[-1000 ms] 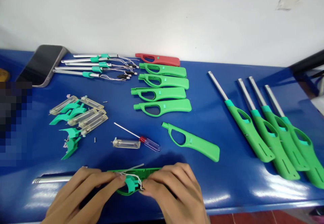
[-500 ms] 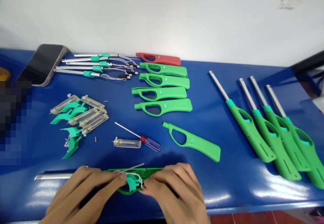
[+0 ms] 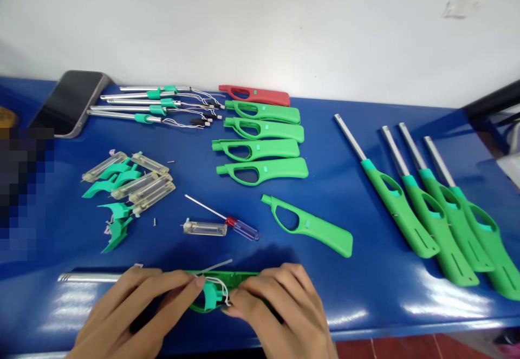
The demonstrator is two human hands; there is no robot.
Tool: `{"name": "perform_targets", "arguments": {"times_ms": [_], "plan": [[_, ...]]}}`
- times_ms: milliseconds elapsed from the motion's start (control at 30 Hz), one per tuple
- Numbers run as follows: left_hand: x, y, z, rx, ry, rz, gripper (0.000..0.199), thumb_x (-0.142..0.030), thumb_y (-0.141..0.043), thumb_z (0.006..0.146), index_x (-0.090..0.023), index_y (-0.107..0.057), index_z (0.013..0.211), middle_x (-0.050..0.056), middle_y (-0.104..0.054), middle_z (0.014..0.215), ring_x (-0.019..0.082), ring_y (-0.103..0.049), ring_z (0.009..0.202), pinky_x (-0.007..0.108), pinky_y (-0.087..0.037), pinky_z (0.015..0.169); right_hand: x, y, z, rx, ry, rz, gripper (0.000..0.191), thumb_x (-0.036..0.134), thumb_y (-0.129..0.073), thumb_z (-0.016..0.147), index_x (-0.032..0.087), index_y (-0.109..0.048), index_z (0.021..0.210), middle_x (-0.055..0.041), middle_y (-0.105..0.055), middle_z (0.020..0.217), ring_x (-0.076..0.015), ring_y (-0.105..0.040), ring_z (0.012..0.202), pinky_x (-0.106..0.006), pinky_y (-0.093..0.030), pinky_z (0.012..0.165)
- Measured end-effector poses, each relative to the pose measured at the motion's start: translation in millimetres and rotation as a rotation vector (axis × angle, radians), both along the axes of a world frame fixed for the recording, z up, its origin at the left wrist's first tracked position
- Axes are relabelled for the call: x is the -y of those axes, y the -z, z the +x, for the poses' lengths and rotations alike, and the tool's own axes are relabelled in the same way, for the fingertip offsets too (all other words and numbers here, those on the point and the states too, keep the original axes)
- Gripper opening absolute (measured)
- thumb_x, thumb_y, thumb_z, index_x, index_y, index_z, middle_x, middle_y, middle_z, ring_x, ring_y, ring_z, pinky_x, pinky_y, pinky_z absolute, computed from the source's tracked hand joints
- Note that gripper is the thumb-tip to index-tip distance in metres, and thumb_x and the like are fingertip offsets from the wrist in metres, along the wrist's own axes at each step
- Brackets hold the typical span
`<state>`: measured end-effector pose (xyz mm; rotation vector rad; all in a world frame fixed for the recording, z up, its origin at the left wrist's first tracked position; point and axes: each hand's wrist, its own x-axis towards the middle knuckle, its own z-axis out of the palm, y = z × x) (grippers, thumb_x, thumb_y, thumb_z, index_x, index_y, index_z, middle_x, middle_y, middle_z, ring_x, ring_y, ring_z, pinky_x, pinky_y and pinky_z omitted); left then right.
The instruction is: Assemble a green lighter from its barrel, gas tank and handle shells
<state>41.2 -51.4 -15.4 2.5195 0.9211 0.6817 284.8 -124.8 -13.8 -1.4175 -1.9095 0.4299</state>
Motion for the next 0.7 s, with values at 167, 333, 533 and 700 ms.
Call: {"name": "perform_targets", "arguments": {"times_ms": [167,333,533,700], "plan": [[-7,3.7,-6,-0.059,0.049,0.098,0.04,-0.005,-0.046,0.109,-0.026,-0.077,0.126,0.0,-0.075,0.114,0.016,-0.059,0.101,0.031,-0.045,0.103,-3,-2.9,-3,0.018,0.056,0.024,0.01,0.016,-0.065,0.109,0.02,-0.074,0.108,0.0019,-0.079,0.099,-0.0111,-0.072,0.088,-0.03,-0.051,0.082],[-9,2.0,-9,-0.08,0.054,0.127,0.039,-0.008,-0.048,0.109,-0.028,-0.077,0.128,0.0,-0.077,0.111,0.015,-0.063,0.1,0.028,-0.051,0.099,-4,-4.9,-4,0.031,0.053,0.026,0.01,0.012,-0.067,0.106,0.019,-0.074,0.107,0.0009,-0.08,0.098,-0.0122,-0.073,0.085,-0.031,-0.052,0.077],[-4,5.5,-12,-0.075,0.03,0.111,0.04,-0.029,-0.038,0.118,-0.027,-0.072,0.138,0.002,-0.074,0.115,0.017,-0.062,0.103,0.031,-0.047,0.102,-3,-2.4,-5,0.051,0.084,0.039,0.006,0.015,-0.07,0.105,0.02,-0.074,0.105,0.0015,-0.08,0.095,-0.0122,-0.074,0.084,-0.031,-0.053,0.08],[0,6.1,-14,-0.105,-0.015,0.033,0.038,-0.011,-0.052,0.11,-0.028,-0.073,0.137,-0.001,-0.078,0.118,0.019,-0.064,0.107,0.033,-0.049,0.098,-2,-1.6,-3,0.049,0.072,0.034,0.008,0.011,-0.073,0.102,0.019,-0.073,0.106,0.0016,-0.08,0.097,-0.0119,-0.073,0.087,-0.031,-0.052,0.084]]}}
